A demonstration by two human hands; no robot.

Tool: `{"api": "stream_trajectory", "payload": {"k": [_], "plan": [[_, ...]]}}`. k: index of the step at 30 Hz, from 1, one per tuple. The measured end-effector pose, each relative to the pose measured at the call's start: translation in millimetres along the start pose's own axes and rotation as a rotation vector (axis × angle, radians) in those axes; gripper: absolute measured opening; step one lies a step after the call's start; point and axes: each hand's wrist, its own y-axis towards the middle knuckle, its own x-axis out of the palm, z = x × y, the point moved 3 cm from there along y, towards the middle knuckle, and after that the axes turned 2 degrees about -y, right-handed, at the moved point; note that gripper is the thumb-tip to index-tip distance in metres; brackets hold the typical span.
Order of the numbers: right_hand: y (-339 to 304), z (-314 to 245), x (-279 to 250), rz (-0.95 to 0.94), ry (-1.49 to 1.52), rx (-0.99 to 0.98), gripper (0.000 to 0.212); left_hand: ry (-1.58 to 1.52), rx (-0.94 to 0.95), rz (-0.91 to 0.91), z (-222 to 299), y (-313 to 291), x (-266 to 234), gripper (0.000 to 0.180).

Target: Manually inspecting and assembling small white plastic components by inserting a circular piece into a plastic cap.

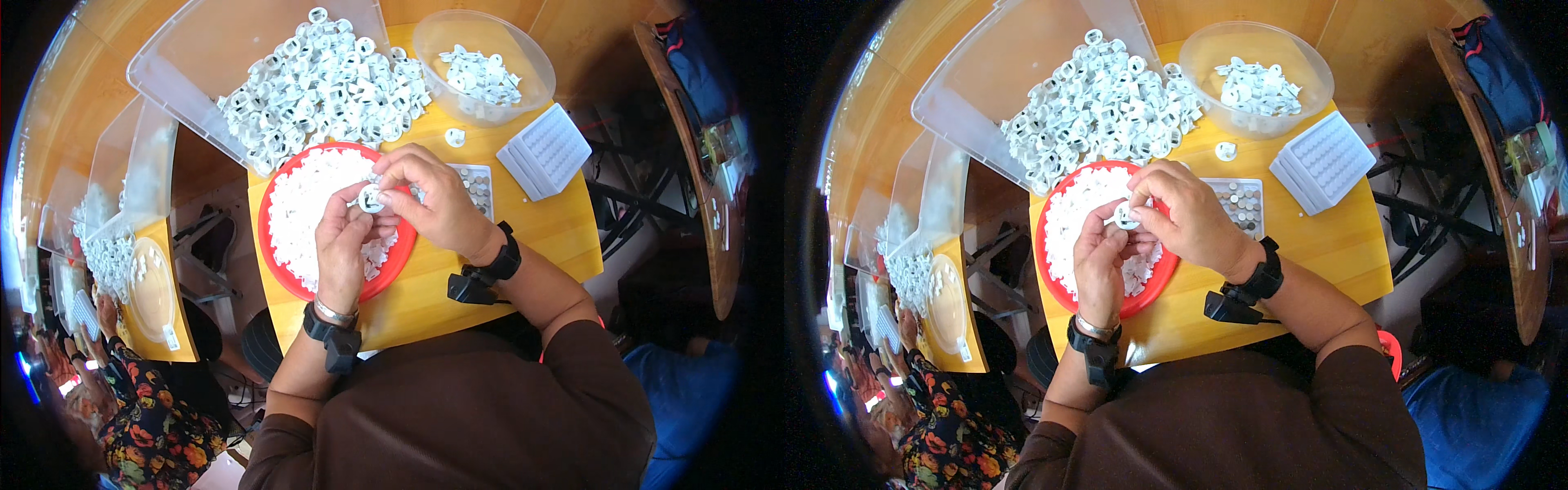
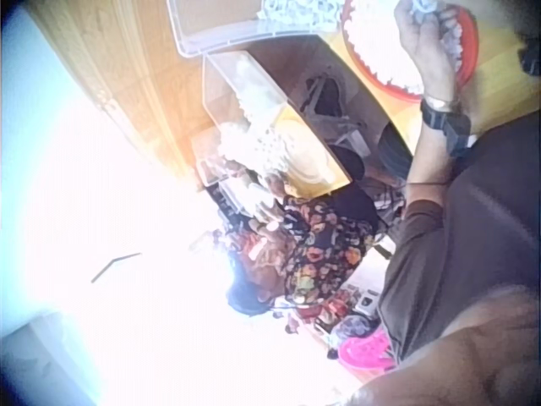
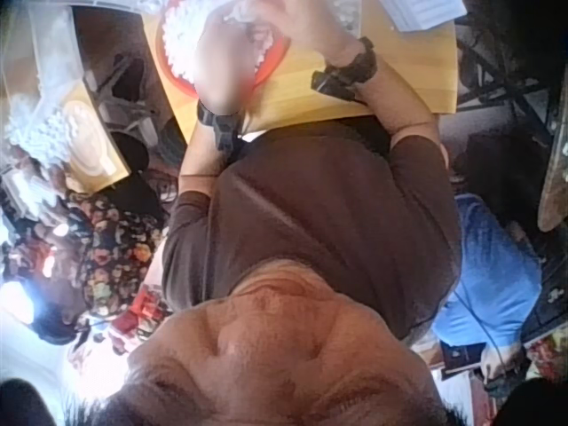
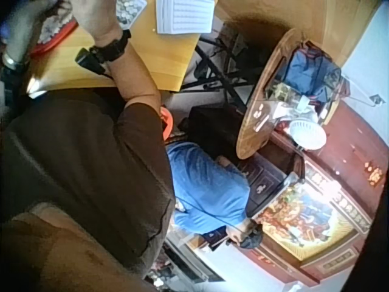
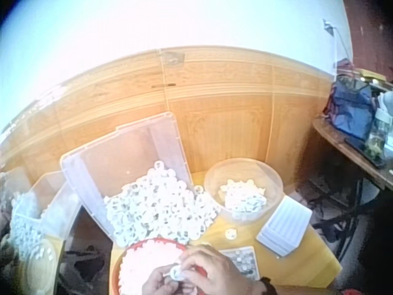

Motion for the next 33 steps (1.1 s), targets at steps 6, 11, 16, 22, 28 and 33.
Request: {"api": "stream_trajectory", "payload": {"k": [6, 11, 16, 22, 28, 33], "plan": [[3.6, 3.0, -4.6, -0.051, -0.035, -0.023, 0.010, -0.003, -0.025, -0.007, -1.5, 1.3, 0.0, 0.036], [4.3, 2.5, -4.2, -0.071, -0.063, -0.046, 0.011, 0.025, -0.031, -0.018, -2.4, 0.7, 0.4, 0.037], [2.5, 5.5, -2.3, -0.095, -0.079, -0.051, 0.011, 0.046, -0.027, -0.021, -0.5, 1.1, 1.0, 0.036], [1.6, 7.1, 0.1, -0.103, -0.071, -0.008, 0.011, 0.003, -0.038, -0.038, -3.1, 2.3, -1.6, 0.037], [1.5, 6.3, -0.5, -0.130, -0.095, -0.025, 0.012, 0.035, -0.042, -0.041, -2.2, 0.5, 0.4, 0.036], [2.0, 4.2, -0.1, -0.129, -0.090, -0.021, 0.014, 0.068, -0.027, -0.052, -2.8, 1.3, -1.1, 0.037]]}}
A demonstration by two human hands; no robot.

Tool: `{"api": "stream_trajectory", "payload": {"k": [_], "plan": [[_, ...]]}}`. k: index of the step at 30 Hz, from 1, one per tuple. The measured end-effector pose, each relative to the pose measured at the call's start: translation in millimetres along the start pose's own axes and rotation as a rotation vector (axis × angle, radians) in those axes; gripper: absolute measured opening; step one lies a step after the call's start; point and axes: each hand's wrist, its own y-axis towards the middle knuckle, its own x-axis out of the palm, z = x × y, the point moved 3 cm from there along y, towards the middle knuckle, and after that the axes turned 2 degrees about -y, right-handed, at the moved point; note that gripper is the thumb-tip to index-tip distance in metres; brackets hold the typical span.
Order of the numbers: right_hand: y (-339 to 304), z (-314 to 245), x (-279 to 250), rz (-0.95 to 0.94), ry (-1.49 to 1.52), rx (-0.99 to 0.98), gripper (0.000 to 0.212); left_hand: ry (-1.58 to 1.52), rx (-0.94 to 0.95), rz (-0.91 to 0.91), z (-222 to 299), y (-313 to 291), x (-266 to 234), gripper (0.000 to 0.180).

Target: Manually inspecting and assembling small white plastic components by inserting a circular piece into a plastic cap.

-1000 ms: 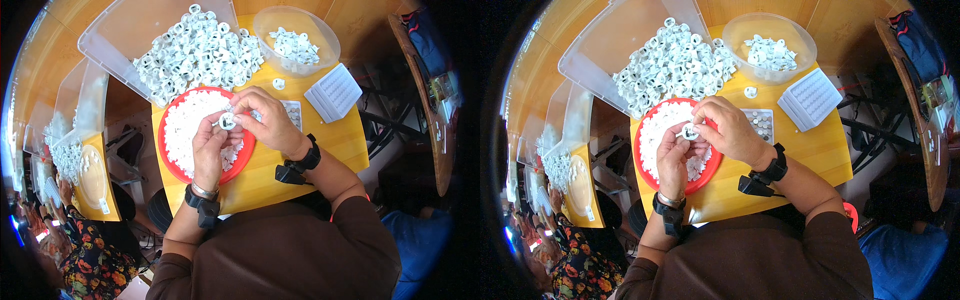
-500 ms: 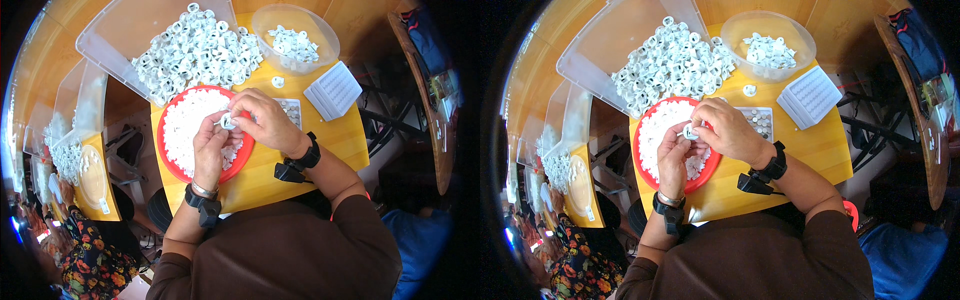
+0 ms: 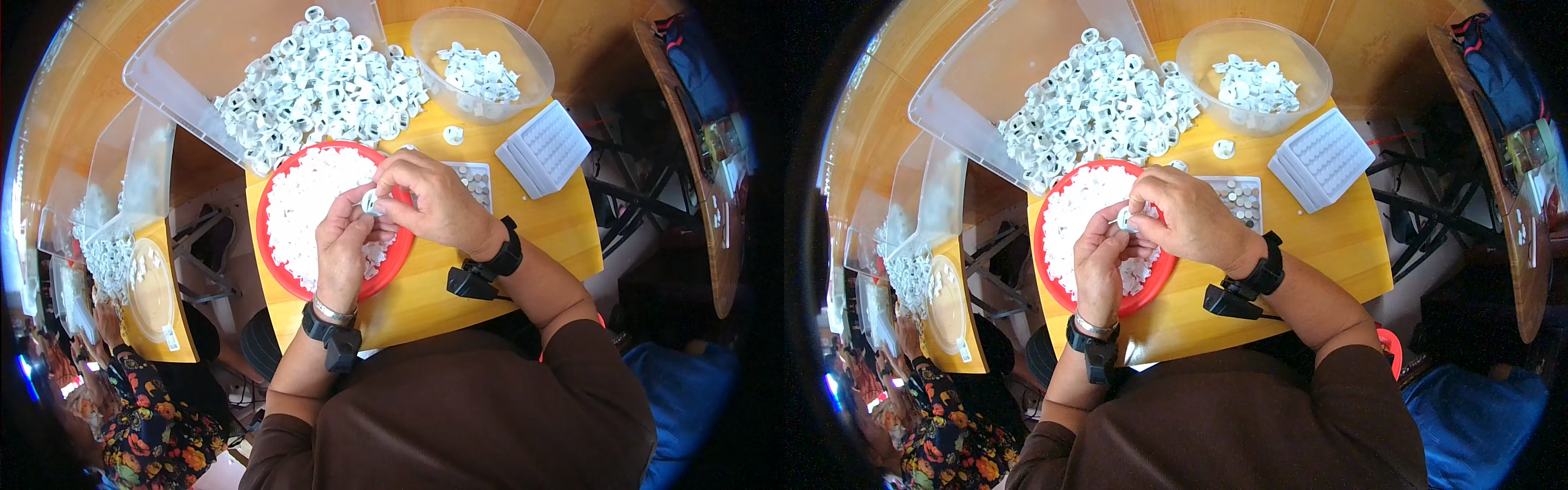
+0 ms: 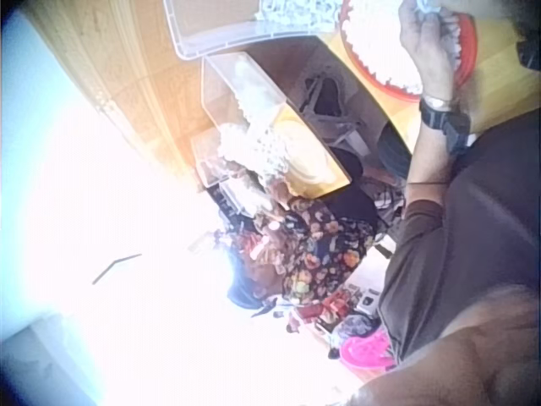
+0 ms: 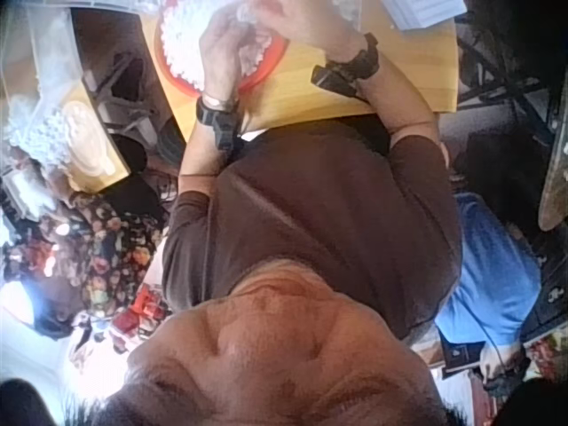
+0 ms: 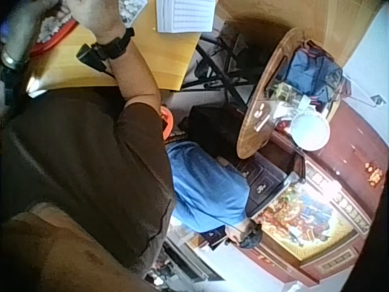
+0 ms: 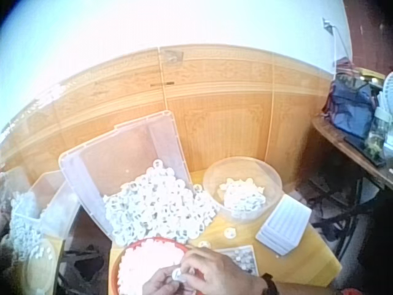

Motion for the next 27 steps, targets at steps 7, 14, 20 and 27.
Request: {"api": "stream_trajectory", "payload": {"k": [7, 14, 20, 27], "plan": [[-1.3, -4.4, 0.3, 0.087, -0.043, -0.047, 0.015, -0.021, 0.013, 0.022, 1.1, -1.1, 0.9, 0.036], [-1.7, -3.3, -1.9, 0.056, -0.063, -0.036, 0.014, -0.009, 0.020, 0.021, -1.6, -0.2, -0.5, 0.037], [-0.4, -2.6, -2.8, -0.014, -0.067, -0.022, 0.012, 0.102, 0.071, 0.022, -1.1, -1.0, 0.2, 0.037], [-1.3, -0.8, -1.3, -0.005, -0.021, -0.031, 0.008, 0.030, 0.033, 0.039, -1.5, -0.7, -0.7, 0.032]]}}
